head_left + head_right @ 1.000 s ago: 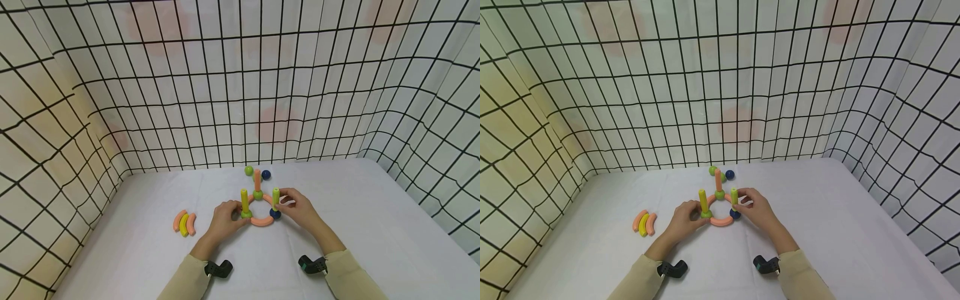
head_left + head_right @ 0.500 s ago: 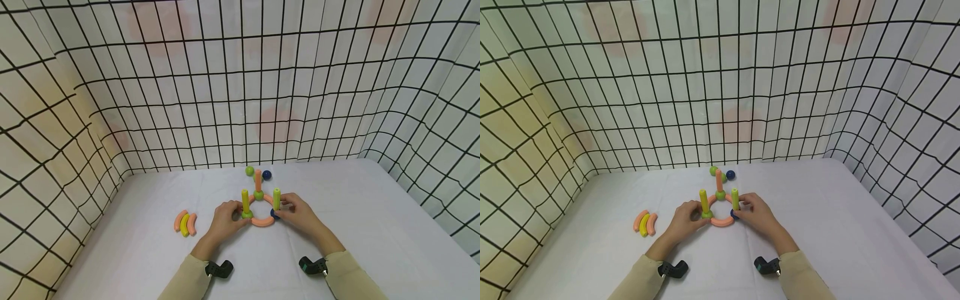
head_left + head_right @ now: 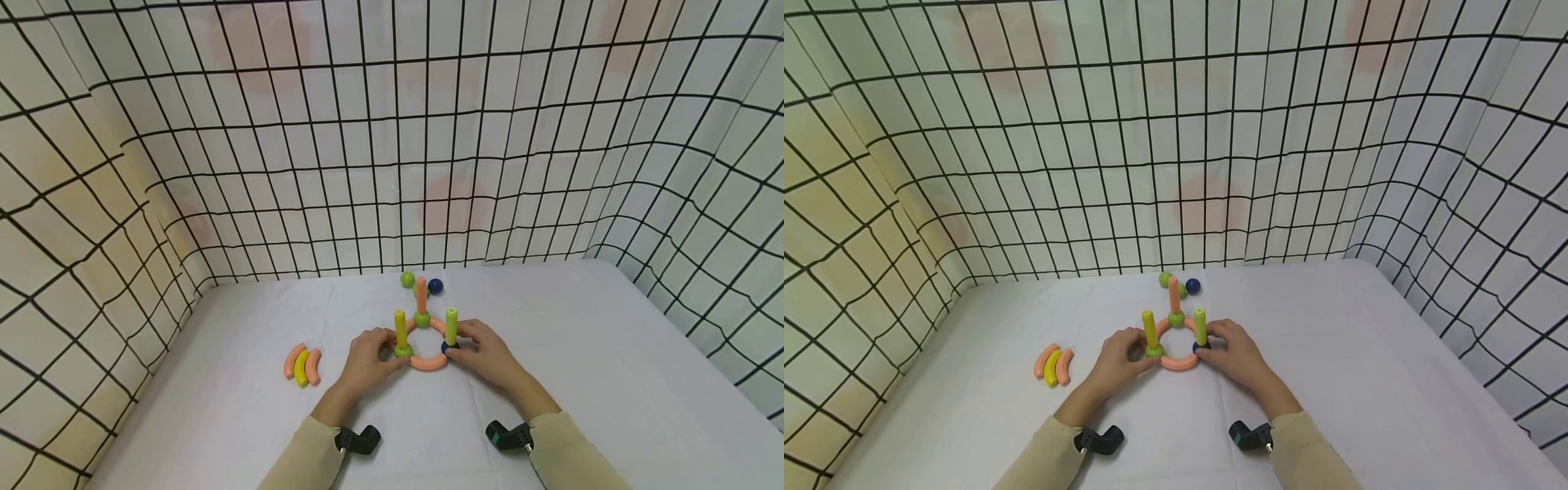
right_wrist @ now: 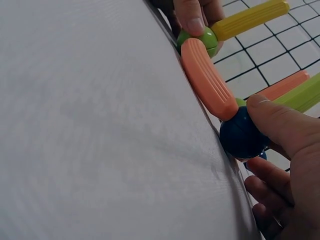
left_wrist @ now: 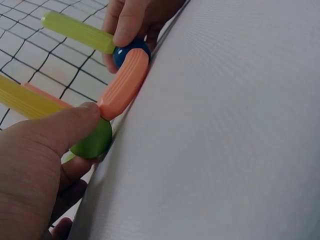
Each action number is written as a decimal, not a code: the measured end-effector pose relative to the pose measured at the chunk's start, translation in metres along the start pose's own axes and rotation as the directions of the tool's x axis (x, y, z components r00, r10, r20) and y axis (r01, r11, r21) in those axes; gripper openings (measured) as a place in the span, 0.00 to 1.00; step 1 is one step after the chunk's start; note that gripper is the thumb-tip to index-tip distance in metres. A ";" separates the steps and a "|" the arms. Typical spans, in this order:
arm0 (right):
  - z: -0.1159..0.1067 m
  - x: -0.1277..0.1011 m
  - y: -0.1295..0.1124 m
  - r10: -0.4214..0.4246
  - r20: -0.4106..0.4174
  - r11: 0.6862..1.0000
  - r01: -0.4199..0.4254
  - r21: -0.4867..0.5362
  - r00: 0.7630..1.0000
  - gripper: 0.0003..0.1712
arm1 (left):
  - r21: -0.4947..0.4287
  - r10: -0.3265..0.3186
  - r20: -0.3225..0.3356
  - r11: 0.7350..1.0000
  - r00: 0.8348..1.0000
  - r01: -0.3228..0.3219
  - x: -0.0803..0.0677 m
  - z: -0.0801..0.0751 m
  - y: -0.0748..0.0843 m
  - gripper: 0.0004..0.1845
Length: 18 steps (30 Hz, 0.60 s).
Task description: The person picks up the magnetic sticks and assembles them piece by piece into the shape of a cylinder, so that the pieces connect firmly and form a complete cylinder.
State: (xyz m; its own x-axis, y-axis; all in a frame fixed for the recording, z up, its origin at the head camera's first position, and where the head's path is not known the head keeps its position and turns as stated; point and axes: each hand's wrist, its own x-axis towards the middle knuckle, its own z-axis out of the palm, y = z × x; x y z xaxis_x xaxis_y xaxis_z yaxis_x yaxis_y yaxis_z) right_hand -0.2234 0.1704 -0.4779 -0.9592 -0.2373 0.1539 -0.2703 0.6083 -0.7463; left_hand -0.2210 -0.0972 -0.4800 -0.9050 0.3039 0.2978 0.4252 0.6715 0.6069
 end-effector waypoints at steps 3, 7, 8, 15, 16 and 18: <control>0.000 0.000 0.001 0.007 -0.004 1.000 -0.007 -0.008 1.000 0.25 | 0.000 -0.001 0.000 1.000 1.000 0.001 0.000 -0.001 0.000 0.19; 0.001 0.000 0.003 -0.011 -0.010 0.999 0.011 -0.043 1.000 0.24 | 0.003 0.000 -0.003 1.000 1.000 0.000 0.000 -0.001 0.001 0.19; 0.001 0.001 0.003 -0.020 -0.013 0.999 0.020 -0.051 1.000 0.24 | 0.002 0.000 -0.003 1.000 1.000 0.000 -0.001 -0.001 0.001 0.20; 0.001 0.000 0.005 -0.055 -0.027 0.996 0.053 -0.066 0.998 0.23 | 0.008 0.012 0.003 1.000 1.000 -0.012 -0.001 -0.001 0.001 0.20; 0.001 0.000 0.005 -0.056 -0.029 0.996 0.054 -0.069 0.998 0.22 | 0.009 0.016 0.006 1.000 1.000 -0.016 -0.001 -0.001 0.001 0.21; 0.001 0.000 0.006 -0.060 -0.033 0.995 0.057 -0.078 0.998 0.21 | 0.009 0.022 0.012 1.000 1.000 -0.022 -0.001 -0.002 0.000 0.21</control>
State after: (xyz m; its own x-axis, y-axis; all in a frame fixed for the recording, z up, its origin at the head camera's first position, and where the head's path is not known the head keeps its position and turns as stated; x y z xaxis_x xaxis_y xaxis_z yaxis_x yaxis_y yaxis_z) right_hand -0.2250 0.1731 -0.4825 -0.9435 -0.2484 0.2193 -0.3303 0.6512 -0.6832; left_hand -0.2203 -0.0982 -0.4788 -0.8956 0.3263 0.3022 0.4447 0.6704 0.5939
